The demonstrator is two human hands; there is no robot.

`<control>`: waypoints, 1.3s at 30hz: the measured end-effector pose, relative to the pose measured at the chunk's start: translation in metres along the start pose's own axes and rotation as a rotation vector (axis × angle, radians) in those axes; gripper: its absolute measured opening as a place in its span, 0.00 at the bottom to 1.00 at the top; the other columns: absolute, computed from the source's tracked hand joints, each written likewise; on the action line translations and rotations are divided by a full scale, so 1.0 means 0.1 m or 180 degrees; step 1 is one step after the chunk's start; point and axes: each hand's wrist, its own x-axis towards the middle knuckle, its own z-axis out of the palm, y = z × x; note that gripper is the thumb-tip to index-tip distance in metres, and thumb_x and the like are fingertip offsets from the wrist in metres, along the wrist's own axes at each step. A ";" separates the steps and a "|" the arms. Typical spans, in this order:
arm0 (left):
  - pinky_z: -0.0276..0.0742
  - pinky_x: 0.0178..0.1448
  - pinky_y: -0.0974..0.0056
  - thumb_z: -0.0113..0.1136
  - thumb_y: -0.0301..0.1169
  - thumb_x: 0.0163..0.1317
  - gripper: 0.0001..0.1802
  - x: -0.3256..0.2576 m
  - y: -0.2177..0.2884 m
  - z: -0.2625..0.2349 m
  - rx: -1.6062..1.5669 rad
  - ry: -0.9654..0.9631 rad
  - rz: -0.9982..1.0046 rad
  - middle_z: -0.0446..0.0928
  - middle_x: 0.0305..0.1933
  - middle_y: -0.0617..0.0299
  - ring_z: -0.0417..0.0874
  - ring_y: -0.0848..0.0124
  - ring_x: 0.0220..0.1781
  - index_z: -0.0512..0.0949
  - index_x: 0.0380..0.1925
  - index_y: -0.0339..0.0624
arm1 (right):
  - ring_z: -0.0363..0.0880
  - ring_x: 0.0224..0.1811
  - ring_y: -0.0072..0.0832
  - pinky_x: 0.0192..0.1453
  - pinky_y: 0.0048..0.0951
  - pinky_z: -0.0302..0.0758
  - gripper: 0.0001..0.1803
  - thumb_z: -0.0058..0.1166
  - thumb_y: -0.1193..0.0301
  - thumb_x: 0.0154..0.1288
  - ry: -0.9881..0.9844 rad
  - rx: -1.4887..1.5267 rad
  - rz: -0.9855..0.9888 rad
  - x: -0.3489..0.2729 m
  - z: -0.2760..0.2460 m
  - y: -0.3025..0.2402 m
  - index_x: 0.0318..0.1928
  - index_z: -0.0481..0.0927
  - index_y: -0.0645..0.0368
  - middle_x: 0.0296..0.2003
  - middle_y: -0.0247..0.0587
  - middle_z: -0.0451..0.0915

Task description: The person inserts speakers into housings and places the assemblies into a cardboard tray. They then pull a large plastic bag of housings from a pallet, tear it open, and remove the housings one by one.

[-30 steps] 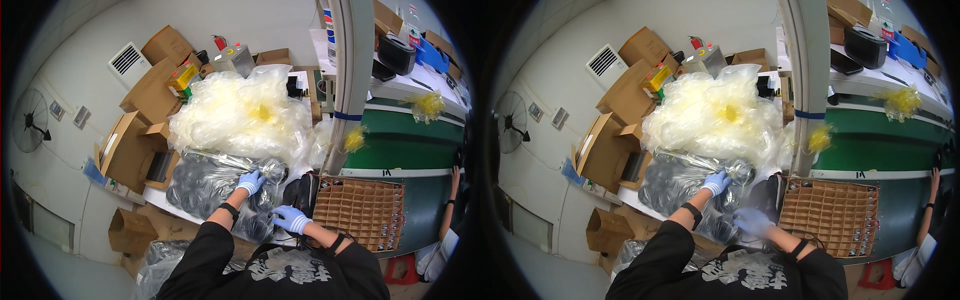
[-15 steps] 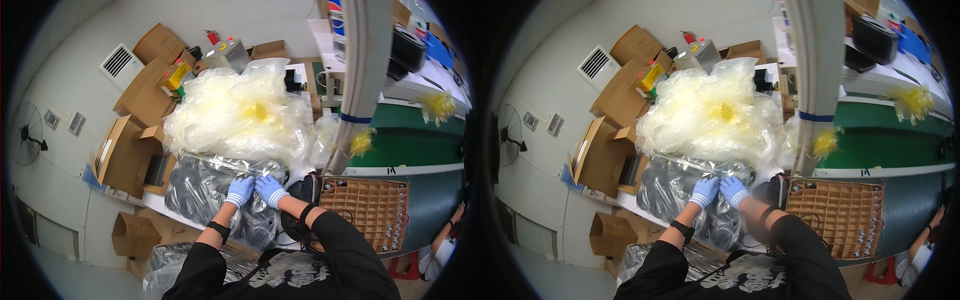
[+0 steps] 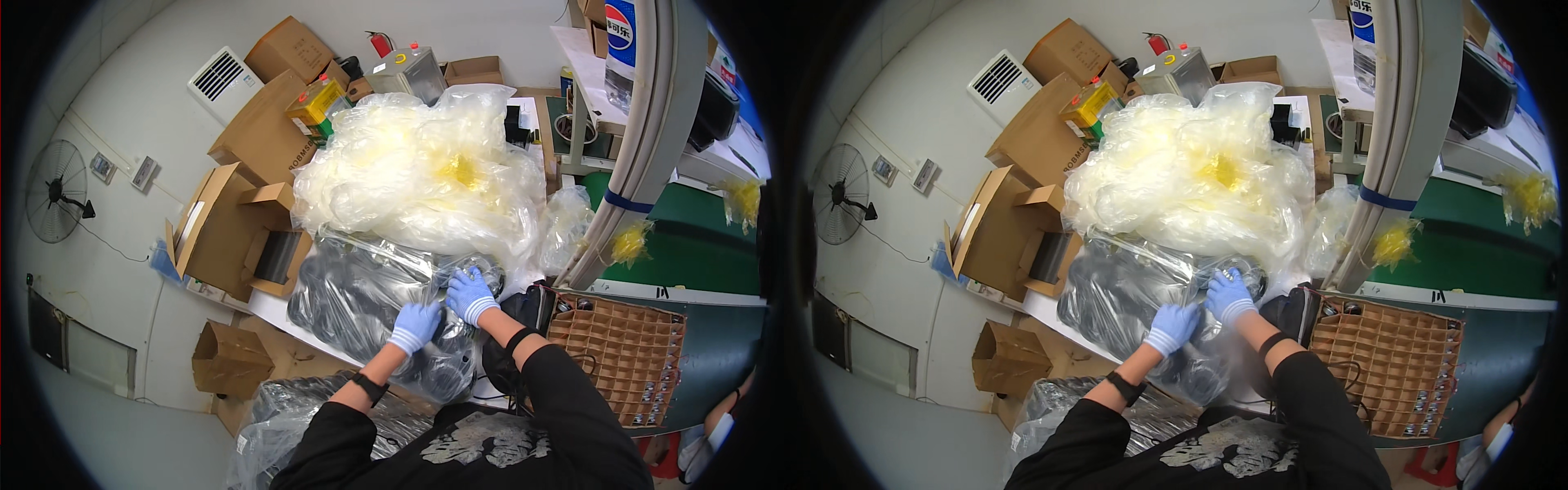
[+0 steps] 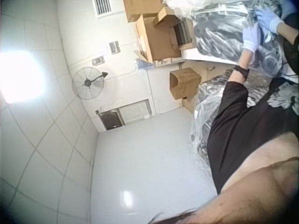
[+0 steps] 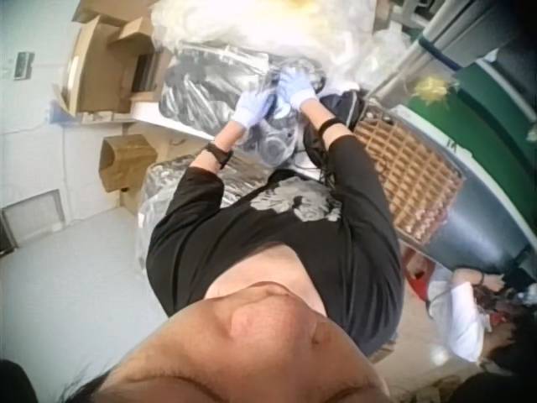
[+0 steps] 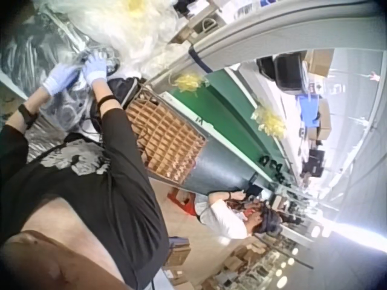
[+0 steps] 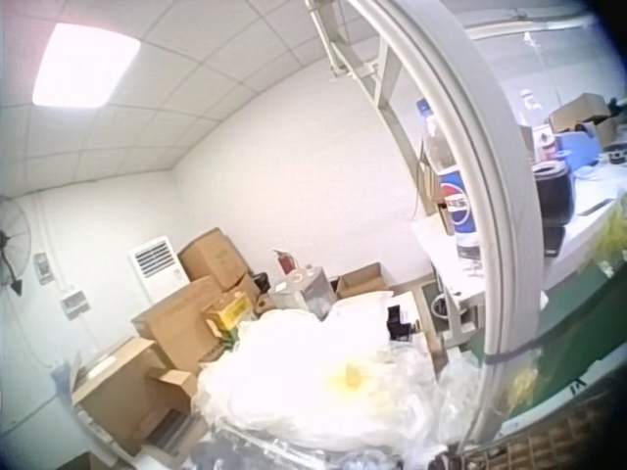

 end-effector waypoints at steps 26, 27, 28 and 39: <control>0.71 0.46 0.52 0.53 0.46 0.56 0.28 -2.04 0.88 0.67 -0.1265 -0.0342 -0.2092 0.77 0.40 0.45 0.78 0.49 0.40 0.66 0.52 0.40 | 0.51 0.68 0.37 0.68 0.54 0.43 0.17 0.38 0.58 0.63 -0.0777 -0.0132 0.0147 0.07 -0.12 0.05 0.45 0.77 0.49 0.53 0.35 0.69; 0.72 0.44 0.51 0.53 0.45 0.54 0.29 -2.01 0.89 0.67 -0.1385 -0.0289 -0.2165 0.77 0.35 0.46 0.78 0.48 0.37 0.64 0.53 0.40 | 0.50 0.68 0.38 0.68 0.54 0.43 0.17 0.37 0.58 0.63 -0.0859 -0.0112 0.0156 0.08 -0.14 0.05 0.45 0.76 0.49 0.54 0.34 0.69; 0.72 0.41 0.50 0.54 0.44 0.53 0.30 -1.99 0.90 0.66 -0.1505 -0.0233 -0.2235 0.77 0.30 0.46 0.78 0.47 0.33 0.63 0.54 0.41 | 0.50 0.68 0.38 0.68 0.54 0.43 0.17 0.37 0.58 0.63 -0.0852 -0.0127 0.0116 0.09 -0.14 0.05 0.45 0.76 0.49 0.54 0.34 0.69; 0.74 0.39 0.58 0.63 0.47 0.50 0.24 -1.68 1.09 0.22 -0.2560 0.0678 -0.2677 0.78 0.29 0.53 0.80 0.59 0.31 0.74 0.39 0.41 | 0.71 0.49 0.39 0.62 0.42 0.58 0.17 0.48 0.58 0.57 -0.0500 0.0977 -0.1892 -0.42 -0.17 -0.81 0.39 0.77 0.55 0.42 0.42 0.75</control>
